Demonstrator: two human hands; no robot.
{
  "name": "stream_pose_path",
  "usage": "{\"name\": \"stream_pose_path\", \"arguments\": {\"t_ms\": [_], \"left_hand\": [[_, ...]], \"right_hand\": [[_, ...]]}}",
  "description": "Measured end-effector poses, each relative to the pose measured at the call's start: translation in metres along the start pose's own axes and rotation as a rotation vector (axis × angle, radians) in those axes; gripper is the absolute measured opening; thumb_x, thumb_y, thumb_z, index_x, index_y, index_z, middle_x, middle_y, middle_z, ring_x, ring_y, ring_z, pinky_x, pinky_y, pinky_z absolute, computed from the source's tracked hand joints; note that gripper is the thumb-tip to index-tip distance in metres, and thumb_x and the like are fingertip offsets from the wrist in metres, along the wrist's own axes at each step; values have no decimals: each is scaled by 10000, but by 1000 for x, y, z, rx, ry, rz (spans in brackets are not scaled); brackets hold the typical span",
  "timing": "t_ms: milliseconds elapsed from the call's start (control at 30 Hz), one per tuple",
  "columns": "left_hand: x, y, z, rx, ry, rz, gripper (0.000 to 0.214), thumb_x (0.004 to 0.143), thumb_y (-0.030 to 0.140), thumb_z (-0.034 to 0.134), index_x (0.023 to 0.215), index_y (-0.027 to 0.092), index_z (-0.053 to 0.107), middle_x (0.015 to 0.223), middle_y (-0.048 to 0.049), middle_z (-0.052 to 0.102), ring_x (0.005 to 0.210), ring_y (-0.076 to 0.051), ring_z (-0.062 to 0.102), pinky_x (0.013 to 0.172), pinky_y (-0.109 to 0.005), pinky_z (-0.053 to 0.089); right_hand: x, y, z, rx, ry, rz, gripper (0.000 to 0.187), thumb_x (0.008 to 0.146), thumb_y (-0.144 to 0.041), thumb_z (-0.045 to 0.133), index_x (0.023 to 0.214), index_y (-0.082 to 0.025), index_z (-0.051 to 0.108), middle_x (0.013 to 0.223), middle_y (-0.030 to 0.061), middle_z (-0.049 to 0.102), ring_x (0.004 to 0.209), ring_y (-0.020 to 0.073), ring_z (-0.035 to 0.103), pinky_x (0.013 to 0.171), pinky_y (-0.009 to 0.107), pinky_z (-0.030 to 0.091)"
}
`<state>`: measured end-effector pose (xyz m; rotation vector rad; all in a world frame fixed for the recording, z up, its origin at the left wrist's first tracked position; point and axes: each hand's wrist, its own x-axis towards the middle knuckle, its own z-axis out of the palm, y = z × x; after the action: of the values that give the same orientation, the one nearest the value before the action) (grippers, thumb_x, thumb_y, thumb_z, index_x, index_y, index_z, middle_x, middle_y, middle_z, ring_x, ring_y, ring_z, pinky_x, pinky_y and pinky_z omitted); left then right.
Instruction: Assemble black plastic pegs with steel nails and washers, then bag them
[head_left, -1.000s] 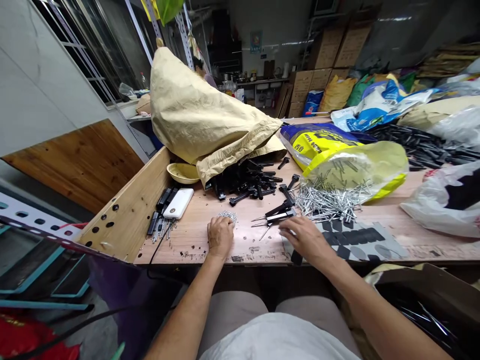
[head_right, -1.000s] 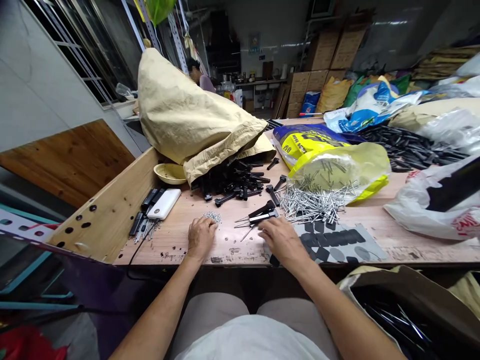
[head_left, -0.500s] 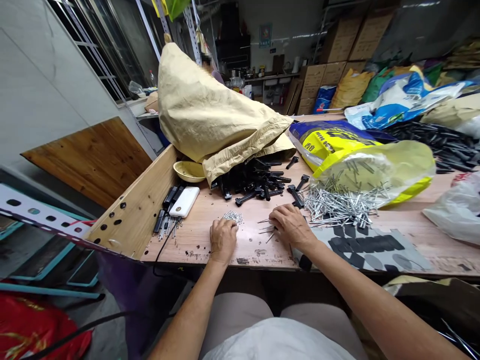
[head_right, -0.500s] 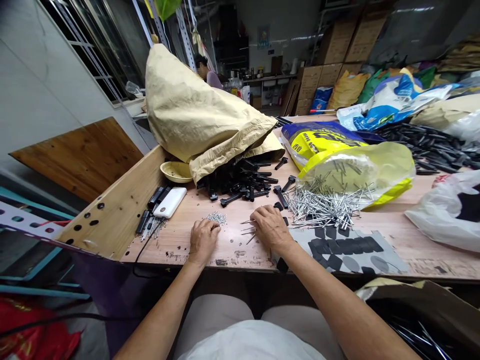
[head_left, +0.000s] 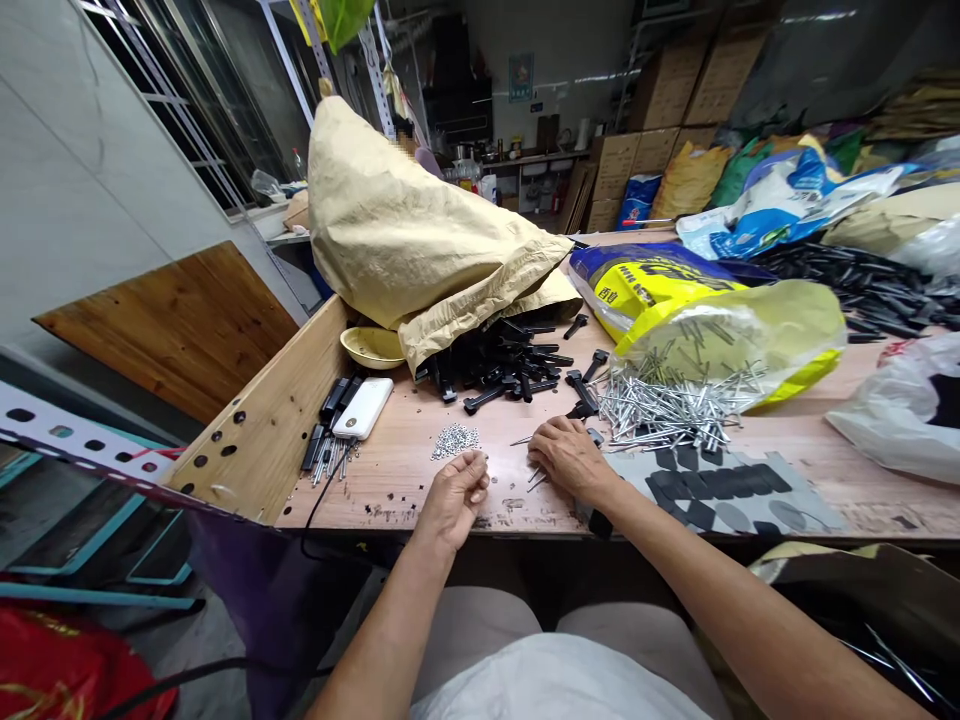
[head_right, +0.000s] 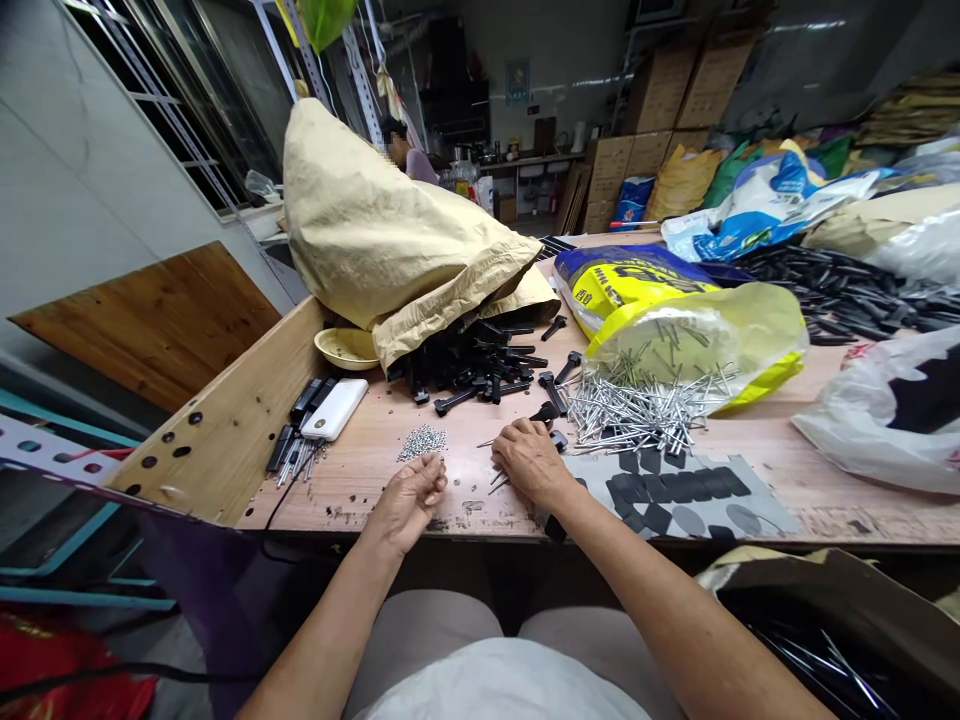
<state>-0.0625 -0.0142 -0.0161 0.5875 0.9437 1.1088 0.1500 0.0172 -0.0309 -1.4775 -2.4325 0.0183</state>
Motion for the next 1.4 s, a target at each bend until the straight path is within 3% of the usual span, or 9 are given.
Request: {"name": "stream_pose_path", "arguments": {"t_ms": [100, 300, 533, 700, 800, 1000, 1400], "left_hand": [[-5, -4, 3, -165, -40, -97, 318, 579, 188, 867, 745, 133, 601, 679, 15, 560, 569, -51, 505, 423, -121, 301], [-8, -11, 1, -261, -56, -158, 233, 660, 132, 814, 729, 129, 592, 710, -9, 576, 597, -66, 535, 426, -120, 359], [-14, -15, 7, -337, -59, -237, 167, 722, 111, 763, 738, 121, 596, 733, -18, 577, 603, -67, 542, 430, -123, 369], [-18, -15, 12, -381, -90, -290, 144, 752, 116, 742, 751, 106, 598, 723, -24, 571, 605, -74, 542, 440, -131, 382], [-19, -15, 15, -379, -97, -276, 139, 756, 115, 739, 761, 106, 601, 728, -25, 576, 610, -75, 547, 442, -128, 386], [-23, -18, 24, -311, -132, -234, 181, 720, 108, 773, 766, 116, 598, 728, -17, 586, 606, -67, 557, 450, -121, 393], [-27, -21, 30, -179, -109, -118, 318, 575, 179, 881, 753, 117, 626, 679, 5, 588, 592, -57, 547, 464, -117, 379]], "right_hand": [[-5, 6, -6, 38, 39, 7, 183, 947, -246, 506, 898, -231, 682, 982, 59, 671, 987, 227, 475, 854, 358, 284], [-23, 10, -20, 71, 2, -19, 127, 920, -237, 557, 896, -239, 682, 992, 39, 669, 977, 218, 481, 868, 349, 288], [-29, 3, -12, 50, 4, -107, 58, 874, -258, 631, 876, -240, 687, 1010, 52, 660, 1044, 242, 480, 895, 381, 301], [-26, -3, -13, 288, 252, -174, 127, 952, -200, 473, 897, -189, 587, 876, 72, 639, 918, 212, 535, 863, 356, 390], [-33, -18, -24, 429, 300, -117, 119, 977, -232, 424, 948, -204, 537, 826, 49, 613, 775, 178, 555, 735, 294, 431], [-52, -48, -34, 366, 162, -44, 131, 991, -268, 412, 1004, -220, 533, 869, 38, 639, 775, 165, 606, 680, 252, 424], [-63, -55, -24, 408, 185, 69, 159, 993, -283, 403, 976, -216, 546, 867, 43, 642, 783, 167, 612, 698, 250, 424]]}}
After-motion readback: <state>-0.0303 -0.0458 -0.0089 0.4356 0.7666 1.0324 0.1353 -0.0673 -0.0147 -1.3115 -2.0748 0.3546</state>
